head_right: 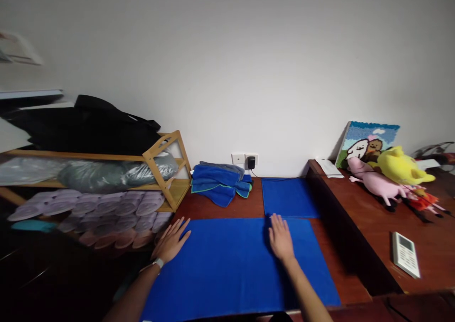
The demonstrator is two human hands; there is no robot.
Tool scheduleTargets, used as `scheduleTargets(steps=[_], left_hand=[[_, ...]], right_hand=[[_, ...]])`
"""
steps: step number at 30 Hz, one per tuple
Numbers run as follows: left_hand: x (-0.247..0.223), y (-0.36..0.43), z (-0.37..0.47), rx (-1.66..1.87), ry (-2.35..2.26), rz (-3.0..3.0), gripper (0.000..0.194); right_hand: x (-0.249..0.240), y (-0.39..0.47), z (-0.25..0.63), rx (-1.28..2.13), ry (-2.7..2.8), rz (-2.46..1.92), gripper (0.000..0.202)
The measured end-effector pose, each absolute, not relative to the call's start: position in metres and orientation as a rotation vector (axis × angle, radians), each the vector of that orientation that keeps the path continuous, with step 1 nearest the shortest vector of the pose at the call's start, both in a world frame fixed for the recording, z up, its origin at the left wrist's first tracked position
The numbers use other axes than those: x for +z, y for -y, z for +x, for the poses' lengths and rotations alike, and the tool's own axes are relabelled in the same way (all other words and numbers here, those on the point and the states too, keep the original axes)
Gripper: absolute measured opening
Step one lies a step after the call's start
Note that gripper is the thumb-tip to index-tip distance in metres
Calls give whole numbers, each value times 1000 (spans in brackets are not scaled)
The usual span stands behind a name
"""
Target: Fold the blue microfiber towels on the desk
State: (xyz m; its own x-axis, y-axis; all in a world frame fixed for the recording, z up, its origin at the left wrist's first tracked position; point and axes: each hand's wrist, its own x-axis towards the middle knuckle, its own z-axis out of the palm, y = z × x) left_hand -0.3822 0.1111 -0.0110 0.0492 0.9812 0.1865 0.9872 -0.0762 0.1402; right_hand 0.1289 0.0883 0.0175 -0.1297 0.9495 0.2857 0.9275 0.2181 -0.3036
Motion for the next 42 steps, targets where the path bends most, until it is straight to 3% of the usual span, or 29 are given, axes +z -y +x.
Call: scheduleTargets(steps=[6,11,16,29,36,42], left_hand=[[-9,-111,-382,-364,2123,-2249,63],[-9,-111,-383,-352,2131,-2253,64],[-9,-111,-383,-363,2113,-2260,63],[-12,-114,-385,-379,2127,-2254,62],[-5,-111,-382,-348,2134,-2269,62],[-2,-109,-379,-313,2144,-2272,63]], right_hand=[[37,-80,-42,394,2381,-1353,62],[38,-86,-81,520,2441,-1344,65],[27,-91,-27,472,2406,-1561,65],[-10,-94,240,182,1970,-2353,69],[-9,-90,266,174,1907,-2401,70],[0,-98,239,123,1895,-2362,69]])
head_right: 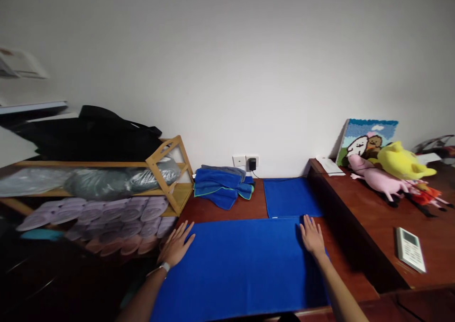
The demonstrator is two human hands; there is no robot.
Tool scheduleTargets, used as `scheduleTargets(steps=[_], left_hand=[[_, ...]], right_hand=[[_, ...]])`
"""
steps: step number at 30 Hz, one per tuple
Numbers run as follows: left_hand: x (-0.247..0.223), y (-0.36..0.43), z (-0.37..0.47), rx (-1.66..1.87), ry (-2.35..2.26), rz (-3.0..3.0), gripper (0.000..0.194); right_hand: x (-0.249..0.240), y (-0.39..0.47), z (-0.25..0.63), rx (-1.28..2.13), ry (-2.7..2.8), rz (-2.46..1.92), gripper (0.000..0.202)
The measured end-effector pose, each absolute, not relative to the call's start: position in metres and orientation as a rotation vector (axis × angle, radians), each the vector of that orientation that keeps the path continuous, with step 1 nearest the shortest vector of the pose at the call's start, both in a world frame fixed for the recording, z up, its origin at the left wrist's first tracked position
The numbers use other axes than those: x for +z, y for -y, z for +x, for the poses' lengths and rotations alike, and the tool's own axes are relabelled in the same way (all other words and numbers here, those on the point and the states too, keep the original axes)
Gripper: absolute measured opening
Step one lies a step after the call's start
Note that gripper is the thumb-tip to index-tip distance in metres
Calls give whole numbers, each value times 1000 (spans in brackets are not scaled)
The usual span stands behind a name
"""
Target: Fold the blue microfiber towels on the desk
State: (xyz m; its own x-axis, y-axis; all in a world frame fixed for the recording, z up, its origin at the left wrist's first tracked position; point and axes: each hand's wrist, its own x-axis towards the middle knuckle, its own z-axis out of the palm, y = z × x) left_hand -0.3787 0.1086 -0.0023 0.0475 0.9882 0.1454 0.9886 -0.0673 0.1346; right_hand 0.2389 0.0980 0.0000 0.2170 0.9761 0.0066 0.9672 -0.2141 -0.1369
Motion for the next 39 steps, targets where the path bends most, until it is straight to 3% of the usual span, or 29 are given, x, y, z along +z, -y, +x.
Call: scheduleTargets(steps=[11,16,22,39], left_hand=[[-6,-106,-379,-370,2155,-2280,65],[-10,-106,-380,-389,2151,-2279,64],[-8,-104,-379,-401,2149,-2267,65],[-10,-110,-382,-396,2155,-2257,63]], right_hand=[[50,-89,-70,318,2276,-1383,64],[38,-84,-132,511,2391,-1302,65],[16,-97,-75,453,2380,-1554,64],[-26,-101,261,188,2017,-2306,73]])
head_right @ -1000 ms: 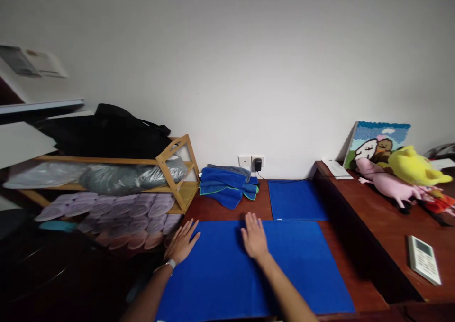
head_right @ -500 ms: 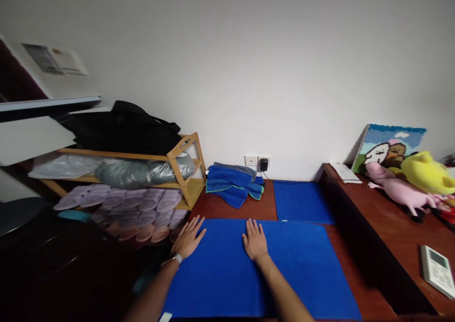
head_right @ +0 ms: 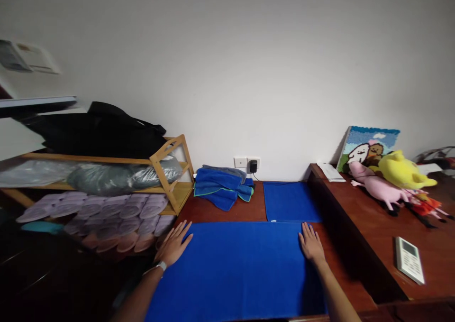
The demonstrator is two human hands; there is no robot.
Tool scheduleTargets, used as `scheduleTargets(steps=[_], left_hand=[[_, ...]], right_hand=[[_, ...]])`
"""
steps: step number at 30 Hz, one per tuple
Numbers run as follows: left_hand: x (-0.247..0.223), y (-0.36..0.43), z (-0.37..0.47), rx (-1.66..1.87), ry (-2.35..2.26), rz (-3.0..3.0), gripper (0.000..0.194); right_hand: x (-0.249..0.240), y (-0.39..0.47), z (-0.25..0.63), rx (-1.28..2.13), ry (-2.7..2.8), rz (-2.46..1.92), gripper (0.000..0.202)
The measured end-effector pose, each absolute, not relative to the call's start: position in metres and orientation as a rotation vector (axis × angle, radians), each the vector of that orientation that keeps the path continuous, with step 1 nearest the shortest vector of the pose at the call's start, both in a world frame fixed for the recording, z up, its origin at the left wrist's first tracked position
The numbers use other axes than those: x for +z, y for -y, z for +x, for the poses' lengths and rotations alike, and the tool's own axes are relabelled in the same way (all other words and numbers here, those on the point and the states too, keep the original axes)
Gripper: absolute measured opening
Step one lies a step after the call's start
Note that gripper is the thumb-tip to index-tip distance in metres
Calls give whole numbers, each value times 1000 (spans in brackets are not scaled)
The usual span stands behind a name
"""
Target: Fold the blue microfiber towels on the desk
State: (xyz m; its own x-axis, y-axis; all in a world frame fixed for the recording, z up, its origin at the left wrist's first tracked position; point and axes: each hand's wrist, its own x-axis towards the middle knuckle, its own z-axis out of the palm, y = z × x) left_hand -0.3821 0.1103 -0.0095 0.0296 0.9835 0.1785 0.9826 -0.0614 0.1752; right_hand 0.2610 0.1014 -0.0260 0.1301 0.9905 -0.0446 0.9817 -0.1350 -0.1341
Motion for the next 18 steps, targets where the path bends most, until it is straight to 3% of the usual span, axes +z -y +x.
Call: scheduleTargets(steps=[11,18], left_hand=[[8,-117,-391,537,-2094,2086,68],[6,-63,-366,681,-2066,2276,59]], right_hand=[[-17,-55,252,151,1914,-2155,72],[-3,1,156,179,1986,-1919,67]])
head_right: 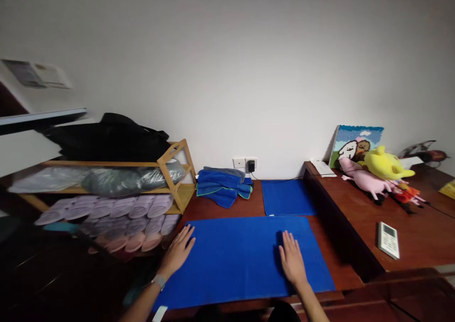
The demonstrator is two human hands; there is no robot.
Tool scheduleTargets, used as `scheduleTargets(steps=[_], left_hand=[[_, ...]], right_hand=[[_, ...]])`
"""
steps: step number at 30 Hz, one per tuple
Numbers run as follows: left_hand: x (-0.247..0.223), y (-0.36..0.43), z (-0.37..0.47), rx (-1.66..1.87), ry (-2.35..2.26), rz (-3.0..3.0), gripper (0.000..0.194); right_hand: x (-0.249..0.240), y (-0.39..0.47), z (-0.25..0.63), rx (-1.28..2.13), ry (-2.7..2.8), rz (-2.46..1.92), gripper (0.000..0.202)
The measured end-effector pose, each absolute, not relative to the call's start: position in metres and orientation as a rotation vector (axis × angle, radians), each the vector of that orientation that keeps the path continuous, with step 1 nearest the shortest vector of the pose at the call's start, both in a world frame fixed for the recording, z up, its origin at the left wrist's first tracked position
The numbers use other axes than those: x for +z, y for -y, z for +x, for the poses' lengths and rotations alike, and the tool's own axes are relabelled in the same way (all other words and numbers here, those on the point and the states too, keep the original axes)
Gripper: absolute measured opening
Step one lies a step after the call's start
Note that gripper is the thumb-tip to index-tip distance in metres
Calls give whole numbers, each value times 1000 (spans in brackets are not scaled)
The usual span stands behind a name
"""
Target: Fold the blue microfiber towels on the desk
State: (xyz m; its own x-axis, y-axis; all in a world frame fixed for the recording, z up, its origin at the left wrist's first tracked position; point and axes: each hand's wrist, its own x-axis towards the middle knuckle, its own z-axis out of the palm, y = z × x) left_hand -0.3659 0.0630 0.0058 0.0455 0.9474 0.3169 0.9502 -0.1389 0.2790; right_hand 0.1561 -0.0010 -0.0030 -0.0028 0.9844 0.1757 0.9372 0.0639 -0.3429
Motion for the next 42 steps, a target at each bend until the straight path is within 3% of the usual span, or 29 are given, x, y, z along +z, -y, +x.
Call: scheduleTargets(steps=[9,15,21,34,42], left_hand=[[-7,19,-344,-354,2092,-2230,63],[-7,20,-348,-342,2097,-2247,63],[-2,20,-344,-344,2109,-2254,63],[-6,12,-348,-384,2121,-2259,63],[-3,12,-347,-355,2136,-2263,64]], right_hand=[[35,7,-63,505,2322,-1507,66],[18,2,-98,571,2397,-1448,66],[16,5,-28,490,2353,-1676,68],[-15,14,227,199,1941,-2175,69],[-11,17,276,255,1857,-2259,73]])
